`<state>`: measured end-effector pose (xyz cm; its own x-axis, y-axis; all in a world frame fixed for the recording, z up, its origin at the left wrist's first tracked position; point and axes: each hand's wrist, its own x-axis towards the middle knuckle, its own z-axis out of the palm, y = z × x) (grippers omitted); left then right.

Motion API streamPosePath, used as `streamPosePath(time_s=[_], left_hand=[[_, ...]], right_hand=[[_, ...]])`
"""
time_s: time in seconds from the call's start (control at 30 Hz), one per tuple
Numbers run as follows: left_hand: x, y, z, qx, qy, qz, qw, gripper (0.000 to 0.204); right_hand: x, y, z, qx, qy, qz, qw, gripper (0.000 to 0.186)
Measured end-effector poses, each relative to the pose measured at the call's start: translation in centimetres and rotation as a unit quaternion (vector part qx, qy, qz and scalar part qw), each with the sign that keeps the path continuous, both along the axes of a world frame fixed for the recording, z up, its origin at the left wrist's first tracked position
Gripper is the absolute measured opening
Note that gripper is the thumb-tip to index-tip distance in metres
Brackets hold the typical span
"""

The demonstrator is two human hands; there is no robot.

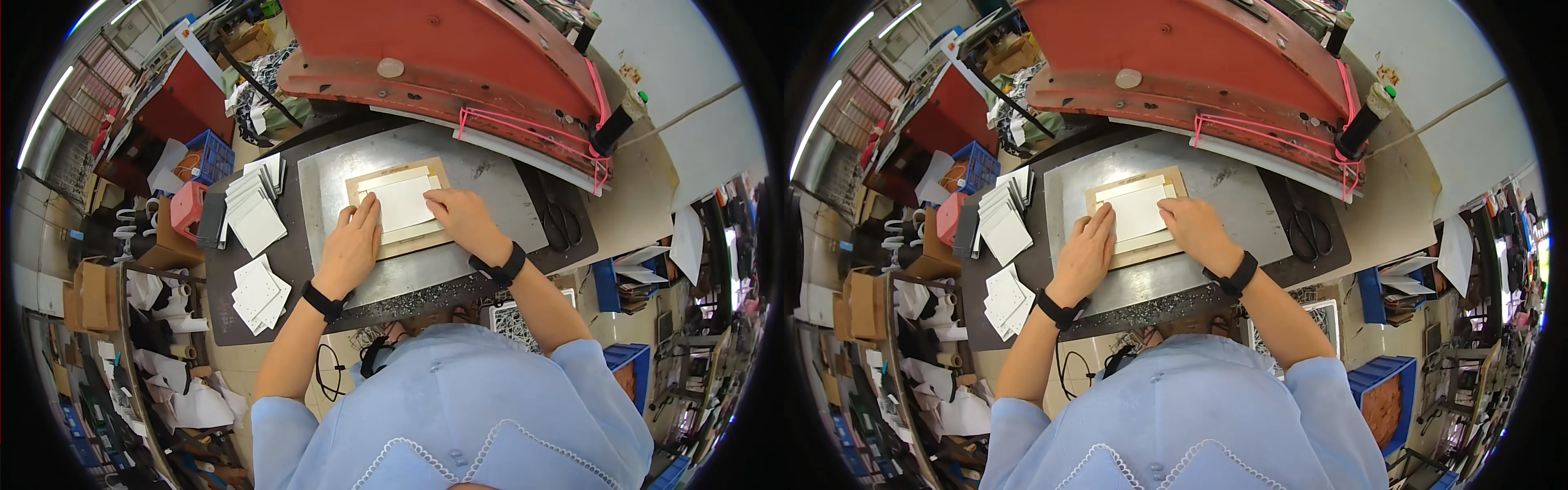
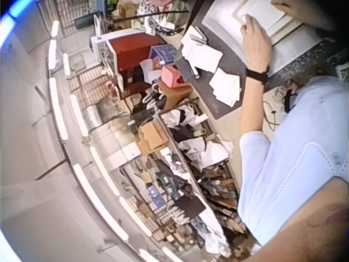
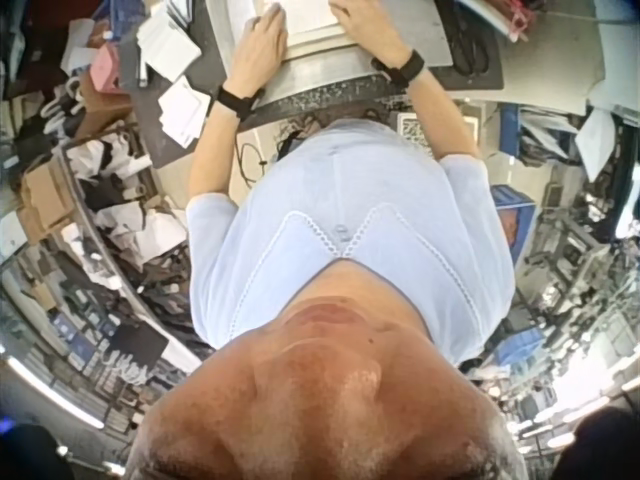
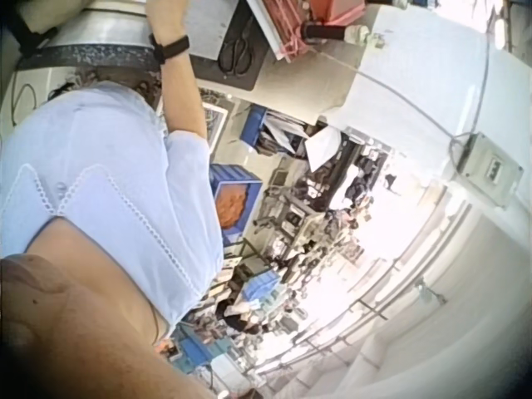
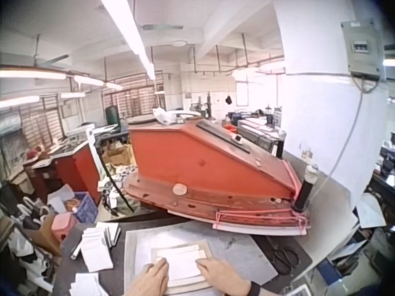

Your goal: Operating a mechanical clicker press to cut small components from sheets of white material.

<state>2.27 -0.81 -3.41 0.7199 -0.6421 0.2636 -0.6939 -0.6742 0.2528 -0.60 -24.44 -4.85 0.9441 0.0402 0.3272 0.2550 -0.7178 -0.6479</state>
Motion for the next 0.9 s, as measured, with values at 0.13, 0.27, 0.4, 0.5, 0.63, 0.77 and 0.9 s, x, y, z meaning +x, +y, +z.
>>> streamPosePath(time_s=[0.13, 0.27, 0.4, 0.5, 0.63, 0.77, 0.9], left_hand=[[0.2, 0.1, -0.1, 0.003, -0.007, -0.005, 1.0, 0.044], [0.1, 0.4, 0.3, -0.051, 0.025, 0.0, 0.998, 0.045], [-0.2, 2.8, 1.7, -0.182, 0.033, 0.07, 0.98, 0.046], [-1.5, 5.9, 2.3, -0.223, 0.002, 0.141, 0.965, 0.041], [-3.5, 6.9, 2.8, -0.268, 0.022, 0.133, 0.954, 0.03], [-6.3, 4.7, 3.6, -0.26, 0.103, 0.055, 0.959, 0.02], [-8.9, 3.7, 3.9, -0.22, 0.171, -0.02, 0.96, 0.017]], right_hand=[[-0.3, 0.5, 1.1, -0.093, 0.066, -0.008, 0.993, 0.023], [-0.7, -0.2, 1.5, -0.049, 0.048, -0.032, 0.997, 0.024], [-2.4, -4.6, 5.9, 0.137, -0.089, -0.217, 0.962, 0.023], [-3.8, -11.6, 10.2, 0.095, -0.333, -0.333, 0.877, 0.051], [-3.2, -20.4, 12.2, 0.159, -0.271, -0.314, 0.896, 0.067], [-1.0, -22.5, 9.7, 0.285, -0.24, -0.256, 0.892, 0.051], [-0.7, -22.6, 10.0, 0.322, -0.221, -0.247, 0.887, 0.048]])
